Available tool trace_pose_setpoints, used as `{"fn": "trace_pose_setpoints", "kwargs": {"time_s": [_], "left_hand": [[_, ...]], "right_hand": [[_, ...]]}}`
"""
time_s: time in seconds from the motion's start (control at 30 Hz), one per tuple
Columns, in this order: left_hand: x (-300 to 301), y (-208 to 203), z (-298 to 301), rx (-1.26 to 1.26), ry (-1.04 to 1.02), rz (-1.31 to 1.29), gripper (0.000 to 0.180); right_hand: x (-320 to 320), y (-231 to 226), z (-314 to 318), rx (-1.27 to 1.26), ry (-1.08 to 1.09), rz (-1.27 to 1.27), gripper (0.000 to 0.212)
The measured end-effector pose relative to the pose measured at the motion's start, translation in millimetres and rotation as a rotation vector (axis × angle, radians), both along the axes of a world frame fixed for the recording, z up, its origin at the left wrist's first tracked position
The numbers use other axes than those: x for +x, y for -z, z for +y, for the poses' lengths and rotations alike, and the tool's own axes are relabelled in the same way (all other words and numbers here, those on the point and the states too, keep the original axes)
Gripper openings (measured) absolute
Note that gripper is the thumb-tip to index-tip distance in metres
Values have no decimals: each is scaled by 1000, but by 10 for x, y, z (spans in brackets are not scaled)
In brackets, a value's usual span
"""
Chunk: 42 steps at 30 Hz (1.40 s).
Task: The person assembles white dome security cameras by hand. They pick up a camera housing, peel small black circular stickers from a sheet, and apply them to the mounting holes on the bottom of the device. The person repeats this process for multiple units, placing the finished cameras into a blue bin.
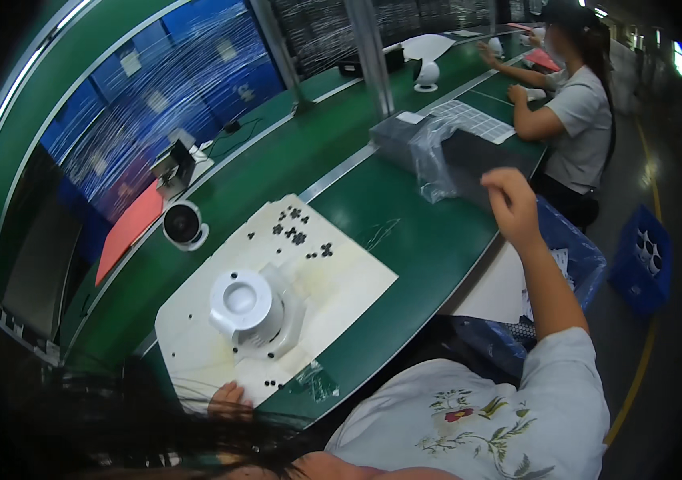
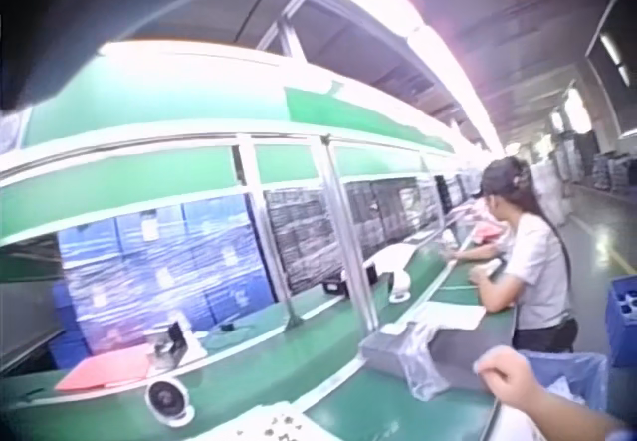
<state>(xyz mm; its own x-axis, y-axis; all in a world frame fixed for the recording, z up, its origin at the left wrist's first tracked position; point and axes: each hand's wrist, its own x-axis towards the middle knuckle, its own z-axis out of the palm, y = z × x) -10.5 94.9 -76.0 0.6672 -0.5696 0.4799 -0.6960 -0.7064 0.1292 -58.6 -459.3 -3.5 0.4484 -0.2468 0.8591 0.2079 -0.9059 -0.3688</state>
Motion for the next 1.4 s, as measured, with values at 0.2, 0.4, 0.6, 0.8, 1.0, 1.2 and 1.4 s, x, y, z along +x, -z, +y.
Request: {"fn": "trace_pose_setpoints", "kwargs": {"time_s": [0.2,0.4,0.6,0.8,1.0,1.2,1.4], "left_hand": [[-2,817,469,686,-157,35,33],[-141,-144,-70,191,-267,322,33],[-132,-219,-147,-34,-251,326,32],[-152,-218,-156,-108,-226,313,32],[-105,-197,-169,-125,-184,320,32],[-146,-258,-124,-114,-217,333,32],[-153,-357,-172,-81,-177,343,32]], "right_hand": [[620,-222,-842,-29,107,715,48],[876,-647,-846,50,87,1324,56],[1115,-238,-708,-482,469,1160,27],[1469,-762,-786,-820,689,903,9],[1617,-1072,-880,-878,780,902,10],[975,-565,-643,-730,747,924,14],[141,-62,-983,-759,814,672,30]]}}
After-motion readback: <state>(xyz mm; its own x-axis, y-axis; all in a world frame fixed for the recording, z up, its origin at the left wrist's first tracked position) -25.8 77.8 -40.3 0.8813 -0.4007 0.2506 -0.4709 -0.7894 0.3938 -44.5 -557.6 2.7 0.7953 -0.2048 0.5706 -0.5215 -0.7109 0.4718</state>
